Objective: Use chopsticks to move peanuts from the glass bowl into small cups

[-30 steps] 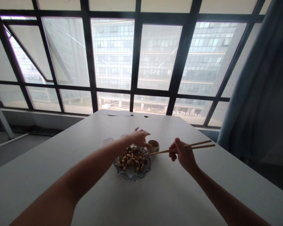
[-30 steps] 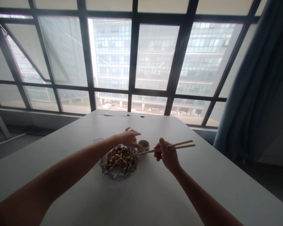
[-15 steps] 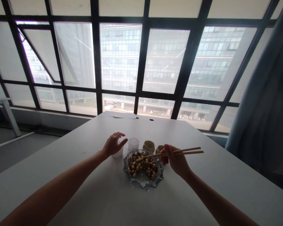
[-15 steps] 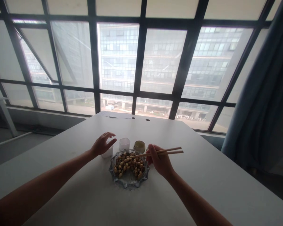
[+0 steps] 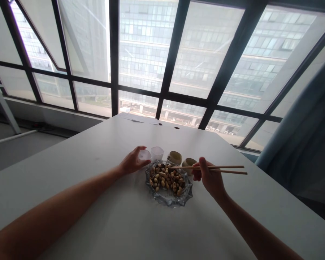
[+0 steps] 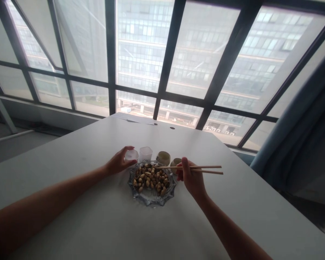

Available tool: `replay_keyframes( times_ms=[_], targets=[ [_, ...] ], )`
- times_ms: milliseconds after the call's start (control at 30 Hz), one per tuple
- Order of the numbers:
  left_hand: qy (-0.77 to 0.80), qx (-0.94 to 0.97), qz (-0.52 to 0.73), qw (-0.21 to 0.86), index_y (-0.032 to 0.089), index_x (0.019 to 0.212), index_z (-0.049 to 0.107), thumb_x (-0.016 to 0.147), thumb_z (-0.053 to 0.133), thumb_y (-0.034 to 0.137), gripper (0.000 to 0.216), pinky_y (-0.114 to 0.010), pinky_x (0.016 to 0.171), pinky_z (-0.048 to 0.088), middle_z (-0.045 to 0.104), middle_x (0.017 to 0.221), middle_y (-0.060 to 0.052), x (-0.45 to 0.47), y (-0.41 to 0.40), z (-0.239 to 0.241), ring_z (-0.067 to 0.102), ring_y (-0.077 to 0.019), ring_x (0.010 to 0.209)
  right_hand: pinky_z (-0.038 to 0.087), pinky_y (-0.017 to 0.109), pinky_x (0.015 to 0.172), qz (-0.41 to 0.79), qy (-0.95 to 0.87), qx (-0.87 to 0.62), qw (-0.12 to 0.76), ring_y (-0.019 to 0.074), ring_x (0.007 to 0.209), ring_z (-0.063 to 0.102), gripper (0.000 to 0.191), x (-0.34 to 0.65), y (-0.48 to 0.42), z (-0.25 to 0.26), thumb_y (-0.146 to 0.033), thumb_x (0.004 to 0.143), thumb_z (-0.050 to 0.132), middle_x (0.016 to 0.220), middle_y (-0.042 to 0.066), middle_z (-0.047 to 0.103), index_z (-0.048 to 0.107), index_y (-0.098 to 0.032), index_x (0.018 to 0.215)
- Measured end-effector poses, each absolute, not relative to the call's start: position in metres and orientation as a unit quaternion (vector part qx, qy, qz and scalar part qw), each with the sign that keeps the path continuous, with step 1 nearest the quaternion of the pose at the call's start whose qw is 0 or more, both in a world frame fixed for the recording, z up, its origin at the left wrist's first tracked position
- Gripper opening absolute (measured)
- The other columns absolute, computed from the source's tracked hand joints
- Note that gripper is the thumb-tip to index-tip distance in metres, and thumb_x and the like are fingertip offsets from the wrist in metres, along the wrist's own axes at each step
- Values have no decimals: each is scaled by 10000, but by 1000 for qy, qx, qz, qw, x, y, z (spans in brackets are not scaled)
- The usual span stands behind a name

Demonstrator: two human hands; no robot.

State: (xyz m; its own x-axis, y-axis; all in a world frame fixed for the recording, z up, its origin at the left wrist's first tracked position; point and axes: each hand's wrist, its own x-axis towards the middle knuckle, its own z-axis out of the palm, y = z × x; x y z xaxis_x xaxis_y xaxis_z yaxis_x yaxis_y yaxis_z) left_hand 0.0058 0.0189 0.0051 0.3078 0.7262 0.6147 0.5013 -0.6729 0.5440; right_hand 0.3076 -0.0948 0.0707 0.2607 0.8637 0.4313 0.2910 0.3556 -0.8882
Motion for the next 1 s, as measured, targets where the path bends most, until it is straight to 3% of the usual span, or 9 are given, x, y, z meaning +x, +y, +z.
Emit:
replay_keyframes(
  times_ms=[133, 333, 533, 667, 867, 1000],
  targets=[
    [407, 807, 404, 142, 158, 1376, 416, 800, 632, 625, 772, -453, 862, 535, 611, 1285, -193, 5, 18, 5, 668, -285, 967, 418, 221, 322, 266, -548, -501, 615, 135, 344, 566, 618, 302, -93, 64, -767, 762, 599, 486, 41, 646, 654, -159, 674],
    [406, 809, 403, 137, 180, 1377, 429, 800, 640, 611, 750, -399, 796, 536, 629, 1257, -171, 5, 18, 4, 666, -235, 847, 425, 221, 332, 247, -561, -481, 627, 126, 348, 559, 565, 299, -97, 61, -725, 776, 631, 487, 26, 641, 655, -168, 684],
    [431, 814, 366, 135, 149, 1399, 407, 821, 598, 635, 778, -347, 702, 505, 672, 856, -57, 5, 14, 9, 641, -221, 722, 419, 220, 324, 229, -572, -470, 632, 122, 344, 547, 550, 293, -105, 60, -703, 795, 630, 475, 23, 632, 667, -169, 669],
    [436, 815, 356, 136, 138, 1400, 405, 826, 582, 644, 785, -332, 684, 486, 632, 732, -12, 5, 12, 12, 630, -219, 687, 396, 221, 302, 261, -517, -467, 668, 120, 307, 520, 577, 295, -102, 63, -728, 757, 647, 445, 27, 620, 652, -161, 650],
    [439, 815, 352, 136, 148, 1379, 429, 823, 587, 628, 751, -340, 706, 497, 653, 733, -19, 5, 13, 12, 653, -230, 706, 378, 200, 293, 410, -387, -437, 700, 98, 316, 477, 520, 299, -94, 68, -655, 696, 748, 430, 21, 596, 631, -154, 622],
    [438, 814, 355, 138, 153, 1373, 443, 818, 597, 619, 742, -358, 726, 517, 687, 809, -51, 4, 11, 13, 678, -249, 766, 364, 204, 281, 416, -397, -429, 697, 97, 303, 460, 503, 294, -96, 71, -637, 737, 723, 426, 12, 584, 619, -161, 615]
  ],
)
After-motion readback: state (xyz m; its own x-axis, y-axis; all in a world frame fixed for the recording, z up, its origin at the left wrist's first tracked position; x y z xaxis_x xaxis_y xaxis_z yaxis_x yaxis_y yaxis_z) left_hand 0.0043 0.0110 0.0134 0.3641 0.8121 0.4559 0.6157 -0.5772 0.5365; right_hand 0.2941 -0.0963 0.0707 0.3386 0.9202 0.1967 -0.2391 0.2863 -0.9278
